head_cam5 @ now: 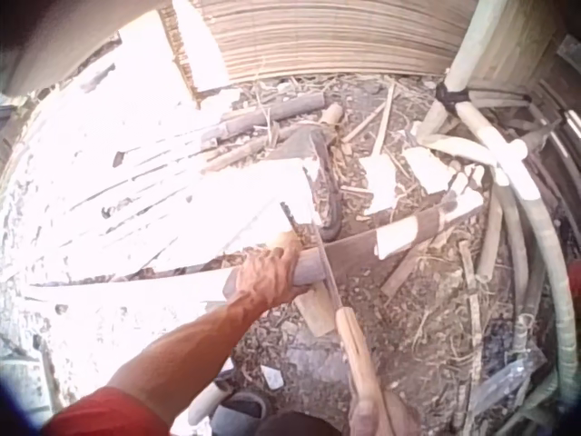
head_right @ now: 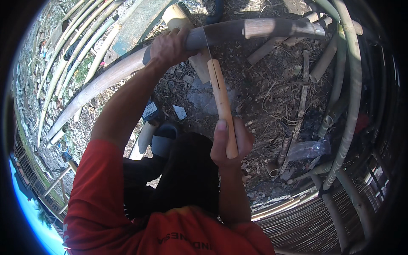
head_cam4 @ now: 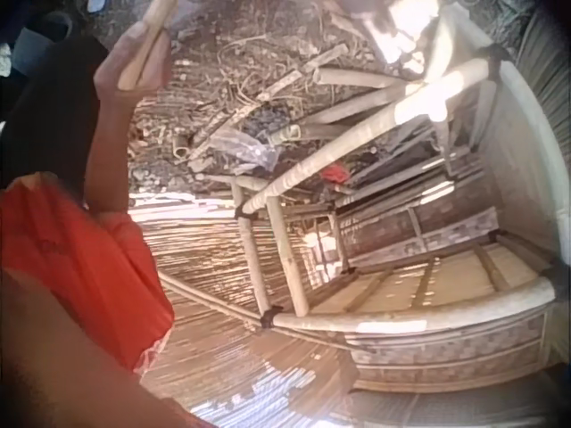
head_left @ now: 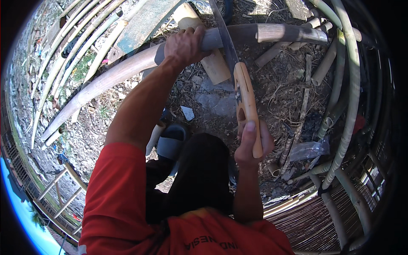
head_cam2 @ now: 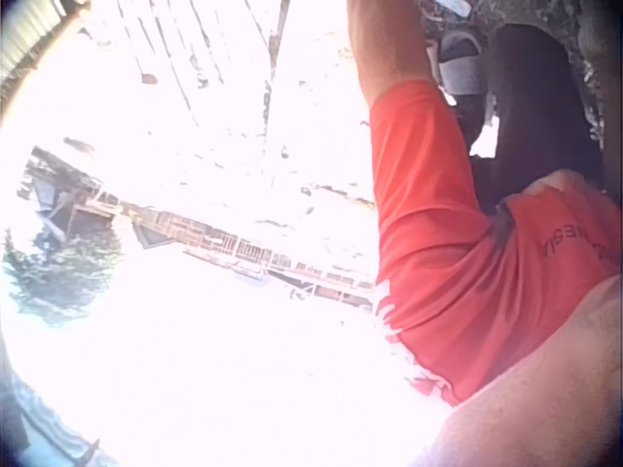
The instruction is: Measuring and sawing sections of bamboo stalks using a handsaw.
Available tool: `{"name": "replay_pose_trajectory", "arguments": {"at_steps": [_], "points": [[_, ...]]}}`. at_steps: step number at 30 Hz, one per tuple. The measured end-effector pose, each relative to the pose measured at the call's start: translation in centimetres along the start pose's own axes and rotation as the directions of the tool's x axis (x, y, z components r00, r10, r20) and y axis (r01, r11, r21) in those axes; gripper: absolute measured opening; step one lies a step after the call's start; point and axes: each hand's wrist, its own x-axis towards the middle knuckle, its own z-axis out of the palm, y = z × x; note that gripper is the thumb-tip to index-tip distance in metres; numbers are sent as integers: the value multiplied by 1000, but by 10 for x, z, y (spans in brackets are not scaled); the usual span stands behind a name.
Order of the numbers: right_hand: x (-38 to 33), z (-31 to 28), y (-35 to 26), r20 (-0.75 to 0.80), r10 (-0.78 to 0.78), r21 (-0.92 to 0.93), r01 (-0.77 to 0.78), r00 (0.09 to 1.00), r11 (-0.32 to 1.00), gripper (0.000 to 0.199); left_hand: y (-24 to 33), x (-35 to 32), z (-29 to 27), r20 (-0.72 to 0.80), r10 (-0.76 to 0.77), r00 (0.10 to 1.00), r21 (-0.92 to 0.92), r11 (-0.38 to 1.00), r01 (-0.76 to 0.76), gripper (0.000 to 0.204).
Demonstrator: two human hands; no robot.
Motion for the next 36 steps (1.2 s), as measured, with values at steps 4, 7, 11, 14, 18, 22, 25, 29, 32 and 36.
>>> {"name": "replay_pose_trajectory", "arguments": {"at_steps": [4, 7, 11, 14, 18, 22, 25, 29, 32, 36], "points": [[5, 5, -4, -32, 41, 107, -37, 999, 994, 33, -2, 2, -2, 70, 10, 997, -36, 999, -8, 77], [-61, -34, -11, -29, 15, 26, -14, 999, 1000, 49, -2, 2, 7, 41, -33, 999, -55, 998, 35, 78], [-38, -20, -9, -36, 58, 36, -57, 998, 998, 42, -4, -2, 14, -107, 24, 994, -6, 1000, -25, 80], [44, 35, -17, 24, 55, 116, -57, 998, 992, 38, -8, -3, 13, -59, 5, 998, -2, 1000, -5, 80], [-48, -18, -2, -31, 32, 100, -28, 999, 995, 42, -12, 0, 14, -35, 5, 999, -43, 999, -6, 77], [-57, -27, -8, -25, 71, 74, -69, 997, 995, 45, -8, -5, 18, -84, 12, 996, -16, 1000, -13, 79], [5, 14, -5, 43, 21, 15, -22, 999, 1000, 44, -7, -8, 15, -168, 28, 985, 27, 999, -23, 79], [-31, -3, 3, -26, 78, 63, -76, 997, 995, 46, -10, -5, 10, -3, -15, 1000, 14, 1000, 15, 80], [-65, -32, 4, -13, -83, 94, 84, 996, 992, 47, -11, -3, 14, -83, -10, 997, -60, 998, 6, 78], [7, 15, 0, -18, 24, 111, -22, 1000, 994, 42, -8, -4, 17, -150, 9, 989, -7, 1000, -10, 75]]}}
